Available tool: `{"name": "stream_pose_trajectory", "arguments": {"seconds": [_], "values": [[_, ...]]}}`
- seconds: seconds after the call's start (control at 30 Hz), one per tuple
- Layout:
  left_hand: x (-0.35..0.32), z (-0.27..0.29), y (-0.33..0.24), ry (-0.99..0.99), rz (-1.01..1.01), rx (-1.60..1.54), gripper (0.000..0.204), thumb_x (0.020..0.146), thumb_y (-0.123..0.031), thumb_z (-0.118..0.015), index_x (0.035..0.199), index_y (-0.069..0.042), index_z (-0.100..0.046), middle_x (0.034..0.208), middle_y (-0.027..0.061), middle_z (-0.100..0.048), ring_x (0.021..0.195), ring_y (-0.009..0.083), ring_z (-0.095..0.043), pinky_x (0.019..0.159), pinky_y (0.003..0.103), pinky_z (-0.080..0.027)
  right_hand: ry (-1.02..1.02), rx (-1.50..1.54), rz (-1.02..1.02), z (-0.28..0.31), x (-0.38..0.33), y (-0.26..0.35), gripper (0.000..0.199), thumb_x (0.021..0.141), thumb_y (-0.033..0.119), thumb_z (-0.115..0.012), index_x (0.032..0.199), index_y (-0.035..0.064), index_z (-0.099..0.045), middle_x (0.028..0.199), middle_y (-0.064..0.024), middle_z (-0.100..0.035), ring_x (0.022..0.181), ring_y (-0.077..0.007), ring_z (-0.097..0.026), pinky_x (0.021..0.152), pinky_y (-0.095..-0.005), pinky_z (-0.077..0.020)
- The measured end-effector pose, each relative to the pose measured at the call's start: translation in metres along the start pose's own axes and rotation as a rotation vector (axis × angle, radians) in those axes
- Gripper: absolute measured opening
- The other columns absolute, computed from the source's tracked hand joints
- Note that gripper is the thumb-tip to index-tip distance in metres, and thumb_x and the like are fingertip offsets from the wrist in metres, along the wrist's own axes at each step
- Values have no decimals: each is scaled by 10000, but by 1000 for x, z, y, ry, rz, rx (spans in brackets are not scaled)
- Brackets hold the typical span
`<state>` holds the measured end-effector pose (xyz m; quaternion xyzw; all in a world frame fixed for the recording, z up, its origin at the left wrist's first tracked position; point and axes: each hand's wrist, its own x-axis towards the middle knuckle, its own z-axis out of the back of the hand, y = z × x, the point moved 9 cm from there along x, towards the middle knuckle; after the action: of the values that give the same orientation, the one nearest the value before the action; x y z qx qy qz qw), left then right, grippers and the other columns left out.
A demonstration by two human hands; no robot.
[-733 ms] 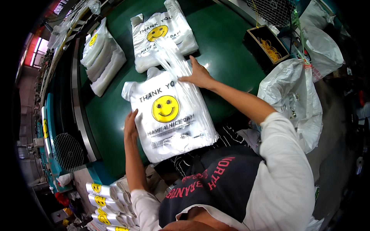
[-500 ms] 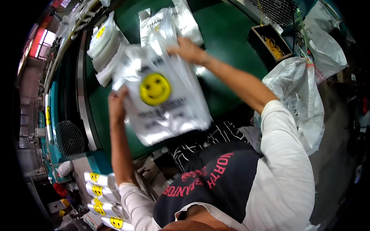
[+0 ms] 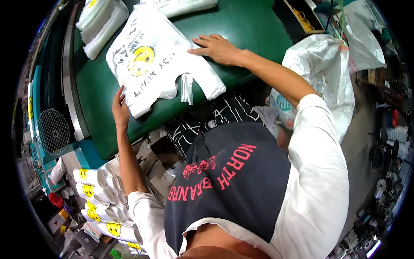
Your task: The person picks up plastic bags from a conveyor belt, folds them by hand, and stacks them into a pile.
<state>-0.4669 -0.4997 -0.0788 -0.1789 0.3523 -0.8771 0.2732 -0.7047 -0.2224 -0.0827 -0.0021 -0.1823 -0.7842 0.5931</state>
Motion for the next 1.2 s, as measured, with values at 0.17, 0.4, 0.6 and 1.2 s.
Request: {"name": "stream_pose_trajectory", "arguments": {"seconds": [0.17,0.4,0.6,1.2], "values": [[-26,-1,56,-170,393,-568,371,937,-101,-443,1296,-8,-449,1193,123,-562,889,145,-593,663,222,-493,-24,384,-169,1,-2,-38,454,824,22,-442,1238,179,-540,1291,-126,-525,1155,-297,-526,954,-366,-437],[-35,-27,46,-7,500,-833,394,931,-202,-532,1233,41,-462,1112,127,-594,934,167,-594,755,277,-497,-46,650,-390,2,16,-42,480,852,244,-580,1297,103,-469,1229,-148,-564,1017,-212,-590,857,-279,-485],[-55,-52,18,96,578,-797,412,853,-146,-647,1187,40,-493,1069,112,-611,938,178,-590,830,294,-469,-94,442,-281,-20,31,-20,625,754,292,-707,1292,92,-460,1203,-177,-568,1025,-293,-604,866,-356,-487],[-1,-15,-73,-319,-159,79,529,816,-120,-656,1271,22,-426,1259,217,-455,1133,350,-470,941,413,-392,-279,413,-463,-8,92,-41,533,777,345,-644,1221,71,-533,1171,-139,-591,989,-295,-607,864,-382,-468]]}}
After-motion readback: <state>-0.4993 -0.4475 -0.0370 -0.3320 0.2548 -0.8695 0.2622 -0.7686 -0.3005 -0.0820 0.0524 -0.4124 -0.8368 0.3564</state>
